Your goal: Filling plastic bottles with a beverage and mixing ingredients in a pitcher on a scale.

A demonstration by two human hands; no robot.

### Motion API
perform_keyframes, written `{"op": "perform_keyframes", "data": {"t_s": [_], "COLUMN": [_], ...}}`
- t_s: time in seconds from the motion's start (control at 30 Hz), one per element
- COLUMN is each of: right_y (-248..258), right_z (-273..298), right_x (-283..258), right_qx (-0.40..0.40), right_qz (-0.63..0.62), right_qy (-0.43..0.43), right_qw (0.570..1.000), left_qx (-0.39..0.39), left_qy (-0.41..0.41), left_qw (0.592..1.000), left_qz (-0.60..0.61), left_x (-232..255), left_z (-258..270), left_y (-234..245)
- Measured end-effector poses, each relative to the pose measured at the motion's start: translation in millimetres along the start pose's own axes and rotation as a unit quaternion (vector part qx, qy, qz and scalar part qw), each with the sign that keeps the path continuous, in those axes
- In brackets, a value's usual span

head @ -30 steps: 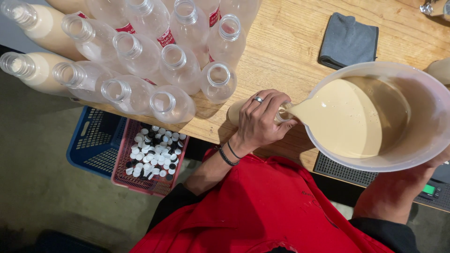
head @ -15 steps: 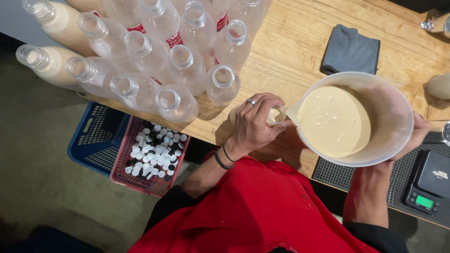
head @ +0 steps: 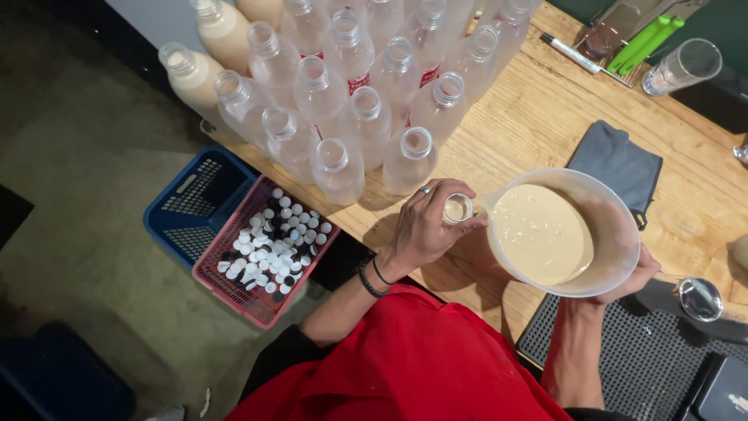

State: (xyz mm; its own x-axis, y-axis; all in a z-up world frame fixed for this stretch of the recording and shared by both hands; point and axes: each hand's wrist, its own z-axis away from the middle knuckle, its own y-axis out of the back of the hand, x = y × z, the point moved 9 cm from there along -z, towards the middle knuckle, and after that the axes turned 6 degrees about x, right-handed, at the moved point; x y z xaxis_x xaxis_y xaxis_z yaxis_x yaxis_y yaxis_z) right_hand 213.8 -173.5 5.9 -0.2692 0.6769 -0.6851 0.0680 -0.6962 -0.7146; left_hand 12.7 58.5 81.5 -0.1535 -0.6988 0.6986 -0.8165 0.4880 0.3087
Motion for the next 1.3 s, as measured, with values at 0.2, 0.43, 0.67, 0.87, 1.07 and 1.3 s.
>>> {"op": "perform_keyframes", "data": {"t_s": [0.2,0.43,0.67,0.87,1.07,1.3], "right_y": [-10,16,-34,18,59,13], "right_z": [13,7,73,95,141,171], "right_x": [-4,0,-19,-17,-21,51], "right_qx": [0.026,0.062,-0.128,-0.09,0.07,-0.088], "right_qz": [0.015,-0.017,0.323,0.381,0.396,0.415], "right_qy": [0.003,-0.019,0.097,0.241,0.435,0.475], "right_qw": [1.0,0.998,0.933,0.888,0.806,0.771], "left_qx": [-0.007,0.008,-0.014,-0.058,-0.111,-0.066], "left_qy": [0.015,0.035,0.056,0.068,0.065,-0.041], "left_qw": [1.0,0.995,0.96,0.963,0.972,0.992], "left_qz": [-0.009,-0.093,-0.275,-0.254,-0.197,-0.097], "left_x": [6,23,31,27,23,55], "left_z": [3,12,8,3,5,2], "left_y": [5,17,25,21,20,86]}}
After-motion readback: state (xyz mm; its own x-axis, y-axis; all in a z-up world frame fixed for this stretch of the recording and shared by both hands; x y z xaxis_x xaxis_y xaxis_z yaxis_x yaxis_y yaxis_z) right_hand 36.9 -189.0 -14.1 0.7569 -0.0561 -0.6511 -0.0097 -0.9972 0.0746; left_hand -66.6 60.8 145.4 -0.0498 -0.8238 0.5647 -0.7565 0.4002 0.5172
